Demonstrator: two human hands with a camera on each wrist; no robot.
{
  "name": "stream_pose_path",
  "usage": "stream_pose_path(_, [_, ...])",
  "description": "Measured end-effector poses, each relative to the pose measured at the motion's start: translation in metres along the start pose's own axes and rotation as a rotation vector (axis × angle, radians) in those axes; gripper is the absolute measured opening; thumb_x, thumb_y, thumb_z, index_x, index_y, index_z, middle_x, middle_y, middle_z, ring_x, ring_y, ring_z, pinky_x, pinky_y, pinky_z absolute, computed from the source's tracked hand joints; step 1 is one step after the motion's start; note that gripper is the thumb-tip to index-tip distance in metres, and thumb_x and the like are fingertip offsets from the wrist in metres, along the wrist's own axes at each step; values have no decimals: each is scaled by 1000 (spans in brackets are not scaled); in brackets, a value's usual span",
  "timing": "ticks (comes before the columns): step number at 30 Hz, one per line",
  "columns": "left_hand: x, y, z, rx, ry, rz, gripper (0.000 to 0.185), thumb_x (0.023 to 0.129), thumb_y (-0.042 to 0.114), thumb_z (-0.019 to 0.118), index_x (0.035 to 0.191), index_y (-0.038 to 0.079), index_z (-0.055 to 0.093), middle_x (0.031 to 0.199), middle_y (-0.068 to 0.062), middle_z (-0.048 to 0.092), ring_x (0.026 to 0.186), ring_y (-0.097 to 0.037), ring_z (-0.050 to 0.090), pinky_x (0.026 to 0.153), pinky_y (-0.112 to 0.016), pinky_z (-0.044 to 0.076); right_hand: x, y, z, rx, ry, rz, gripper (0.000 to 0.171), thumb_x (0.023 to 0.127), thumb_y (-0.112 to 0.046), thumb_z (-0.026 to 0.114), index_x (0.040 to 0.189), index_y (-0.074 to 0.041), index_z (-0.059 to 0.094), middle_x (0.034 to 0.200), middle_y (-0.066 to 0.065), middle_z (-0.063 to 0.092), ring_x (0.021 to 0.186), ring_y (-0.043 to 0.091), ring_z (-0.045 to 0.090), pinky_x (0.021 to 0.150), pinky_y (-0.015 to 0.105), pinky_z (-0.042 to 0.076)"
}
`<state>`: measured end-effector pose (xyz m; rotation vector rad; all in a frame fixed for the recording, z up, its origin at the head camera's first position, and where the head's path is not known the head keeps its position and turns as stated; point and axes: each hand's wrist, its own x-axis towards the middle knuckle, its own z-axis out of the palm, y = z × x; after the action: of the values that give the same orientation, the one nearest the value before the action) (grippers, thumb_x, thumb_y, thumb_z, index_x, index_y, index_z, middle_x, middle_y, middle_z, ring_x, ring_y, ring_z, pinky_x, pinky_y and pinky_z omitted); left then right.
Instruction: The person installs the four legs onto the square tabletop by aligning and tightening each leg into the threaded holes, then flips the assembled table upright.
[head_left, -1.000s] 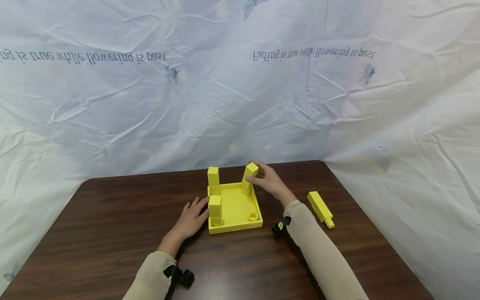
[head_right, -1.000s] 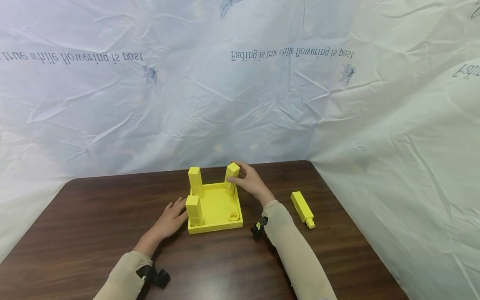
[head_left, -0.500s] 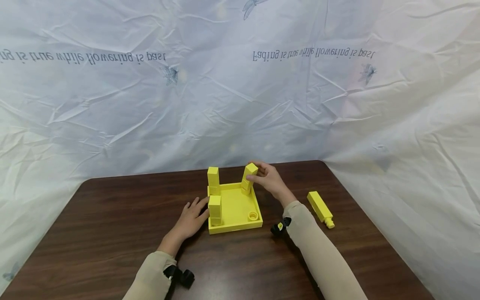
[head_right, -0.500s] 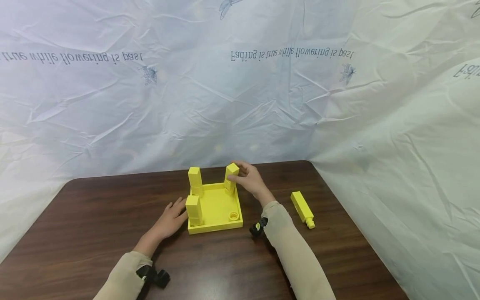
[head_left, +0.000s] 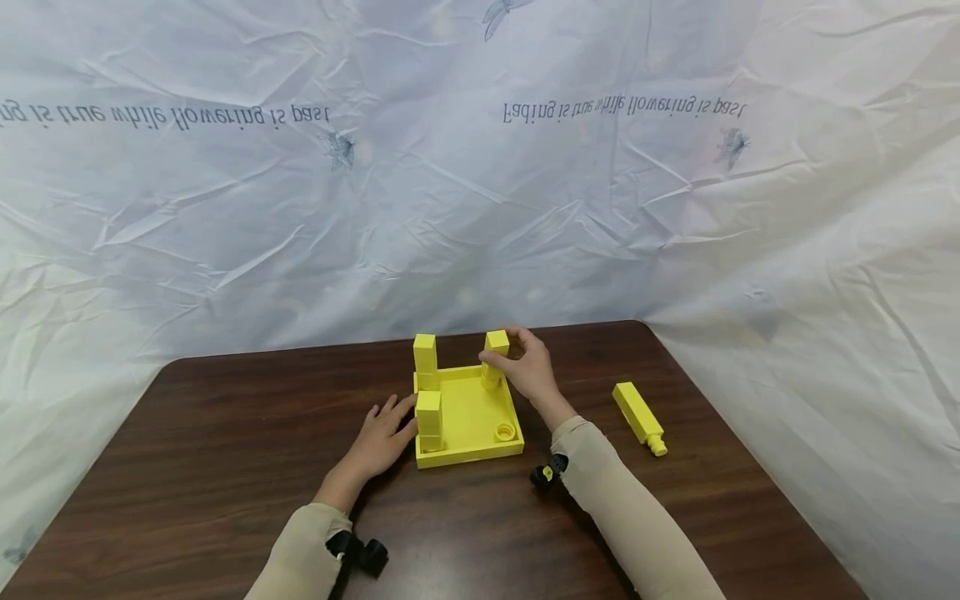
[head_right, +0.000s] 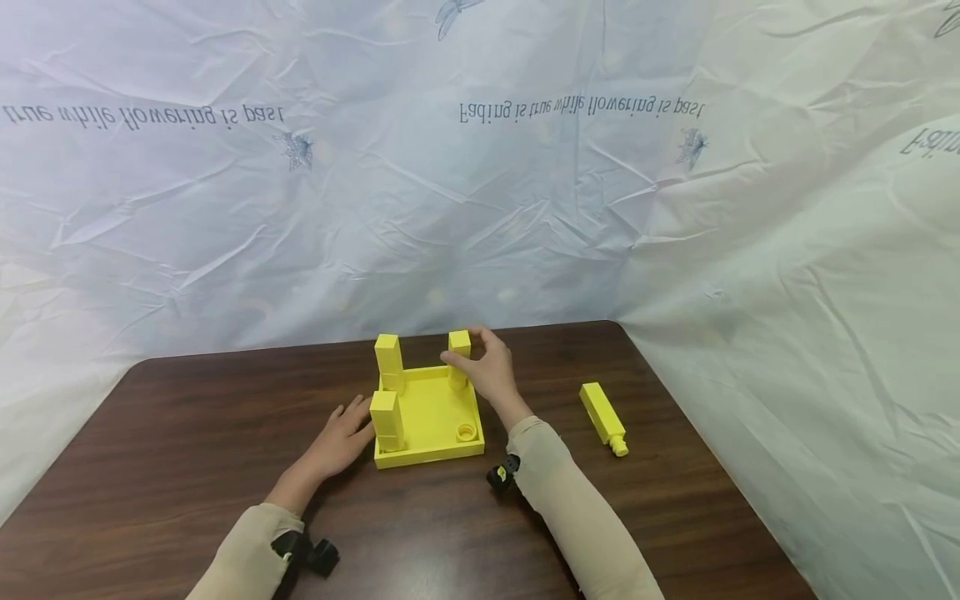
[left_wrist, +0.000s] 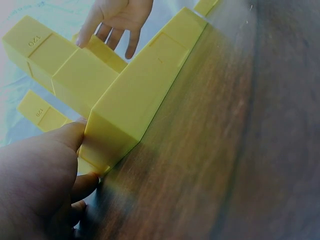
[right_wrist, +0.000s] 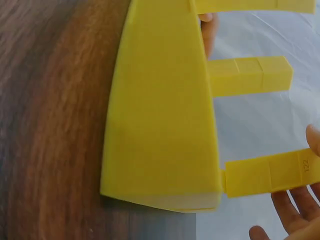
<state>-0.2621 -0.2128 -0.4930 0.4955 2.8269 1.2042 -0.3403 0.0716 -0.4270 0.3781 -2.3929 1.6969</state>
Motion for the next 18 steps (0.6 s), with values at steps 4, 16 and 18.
stream_pose_path(4, [0,0,0,-3,0,-4,60,115,34,46,166,5,33,167,-23,35,159,-47,13,125,-67,-1,-2,-1,3,-24,16,-11,64,92,-29,86,144,-5,59,135,14,64,111,32,62,92,50,56])
stream_pose_path(16, [-1,0,0,-7,1,-7,59,115,34,46,166,6,34,167,-23,35,160,-46,13,126,-66,0,15,3,-24,163,-249,12,67,96,-17,81,155,-11,50,156,13,51,147,35,44,118,56,40])
stream_pose_path(18, [-1,0,0,-7,1,-7,59,115,33,46,166,6,33,167,-23,35,160,-46,13,126,-66,0,19,3,-29,193,-306,22,63,97,-14,80,153,-11,52,155,11,53,147,34,46,118,55,41])
